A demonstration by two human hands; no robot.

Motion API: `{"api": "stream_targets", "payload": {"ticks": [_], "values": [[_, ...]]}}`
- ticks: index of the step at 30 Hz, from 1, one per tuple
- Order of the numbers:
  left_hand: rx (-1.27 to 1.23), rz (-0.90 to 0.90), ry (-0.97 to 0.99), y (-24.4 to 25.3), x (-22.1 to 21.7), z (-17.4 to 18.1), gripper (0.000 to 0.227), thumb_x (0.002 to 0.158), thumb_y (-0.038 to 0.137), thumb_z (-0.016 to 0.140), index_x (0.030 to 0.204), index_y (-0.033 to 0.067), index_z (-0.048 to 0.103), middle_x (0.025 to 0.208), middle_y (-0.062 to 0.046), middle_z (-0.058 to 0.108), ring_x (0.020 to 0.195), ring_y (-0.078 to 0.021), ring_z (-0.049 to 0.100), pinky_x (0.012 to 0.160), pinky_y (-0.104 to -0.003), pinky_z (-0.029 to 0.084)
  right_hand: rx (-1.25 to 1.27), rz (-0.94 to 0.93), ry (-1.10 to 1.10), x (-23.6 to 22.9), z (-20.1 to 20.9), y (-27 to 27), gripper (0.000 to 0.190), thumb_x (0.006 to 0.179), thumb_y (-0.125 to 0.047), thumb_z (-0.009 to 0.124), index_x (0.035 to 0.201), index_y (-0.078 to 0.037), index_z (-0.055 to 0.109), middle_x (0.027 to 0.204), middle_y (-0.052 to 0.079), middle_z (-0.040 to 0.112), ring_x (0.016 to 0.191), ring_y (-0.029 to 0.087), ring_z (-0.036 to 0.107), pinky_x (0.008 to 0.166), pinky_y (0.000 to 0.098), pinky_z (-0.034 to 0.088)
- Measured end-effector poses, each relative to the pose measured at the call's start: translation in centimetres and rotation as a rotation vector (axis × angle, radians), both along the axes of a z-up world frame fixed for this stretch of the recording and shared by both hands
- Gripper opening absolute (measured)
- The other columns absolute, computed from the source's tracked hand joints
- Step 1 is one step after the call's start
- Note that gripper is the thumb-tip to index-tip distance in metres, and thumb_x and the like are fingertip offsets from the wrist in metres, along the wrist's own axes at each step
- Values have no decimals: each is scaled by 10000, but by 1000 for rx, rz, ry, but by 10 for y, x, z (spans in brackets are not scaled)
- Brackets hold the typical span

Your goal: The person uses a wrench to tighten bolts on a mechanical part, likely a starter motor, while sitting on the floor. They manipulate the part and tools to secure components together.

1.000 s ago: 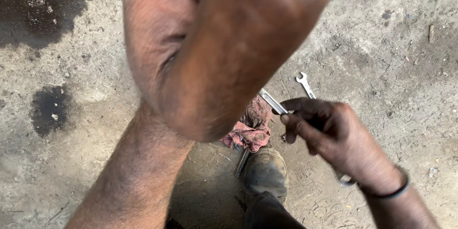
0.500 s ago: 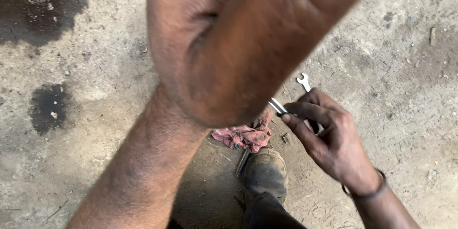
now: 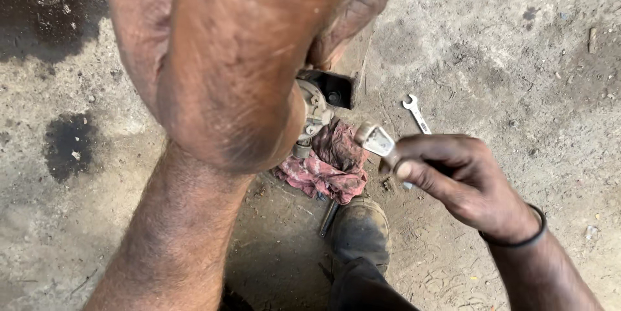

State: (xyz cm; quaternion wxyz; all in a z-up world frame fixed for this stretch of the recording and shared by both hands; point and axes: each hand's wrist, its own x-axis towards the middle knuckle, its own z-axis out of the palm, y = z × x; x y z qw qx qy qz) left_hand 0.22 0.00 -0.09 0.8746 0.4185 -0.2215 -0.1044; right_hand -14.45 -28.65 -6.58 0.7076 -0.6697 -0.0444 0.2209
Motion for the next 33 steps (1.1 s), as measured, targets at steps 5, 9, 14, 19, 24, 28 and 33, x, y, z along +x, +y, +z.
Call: {"api": "stream_targets", "payload": {"ticks": [5, 9, 14, 19, 24, 28, 33], "values": [[-7, 6, -16, -1, 10, -2, 266, 1144, 231, 600, 1152, -31, 646, 927, -158, 725, 805, -146, 741, 712, -268, 645, 738, -58, 277, -16, 13, -6, 378, 1034, -284, 607, 1154, 57, 716, 953, 249, 788, 695, 297, 773, 540, 379, 657], [-9, 4, -20, -7, 14, -4, 260, 1138, 232, 613, 1149, -25, 650, 919, -155, 726, 795, -145, 740, 702, -268, 646, 487, 68, 339, -31, 31, 0, 313, 997, -154, 608, 1135, 100, 725, 976, 212, 799, 568, 181, 708, 463, 321, 605], [-9, -3, -27, -9, 13, -1, 252, 1130, 233, 630, 1145, -17, 656, 910, -150, 727, 784, -143, 739, 690, -269, 647, 239, -41, 333, -44, 39, 5, 407, 1058, -104, 596, 1432, 53, 559, 869, 151, 728, 502, 93, 593, 405, 246, 498], [-6, -17, -31, -10, 7, 5, 244, 1122, 234, 647, 1141, -9, 662, 900, -146, 729, 772, -142, 738, 678, -270, 649, -79, -102, 425, -36, 32, 8, 420, 993, -195, 605, 1360, -8, 689, 614, 45, 614, 373, 69, 530, 306, 227, 432], [9, -30, -48, -25, -3, 14, 237, 1114, 235, 664, 1137, -1, 667, 891, -142, 730, 760, -140, 737, 666, -270, 650, -212, 8, 421, -5, 32, 16, 389, 1007, -256, 583, 1275, -21, 737, 527, 34, 622, 324, 101, 537, 274, 267, 437], [39, -25, -74, -42, -10, 21, 232, 1108, 236, 678, 1134, 5, 672, 883, -139, 731, 751, -139, 736, 656, -271, 651, -230, 81, 381, 1, 42, 34, 414, 961, -264, 518, 1273, -63, 702, 594, 25, 699, 333, 94, 636, 276, 266, 578], [53, -8, -96, -58, -20, 23, 227, 1100, 237, 695, 1130, 13, 677, 873, -134, 733, 739, -137, 735, 644, -272, 652, -381, 99, 506, -9, 45, 43, 356, 990, -311, 576, 1294, -151, 670, 566, 54, 694, 345, 121, 598, 299, 281, 542]]}}
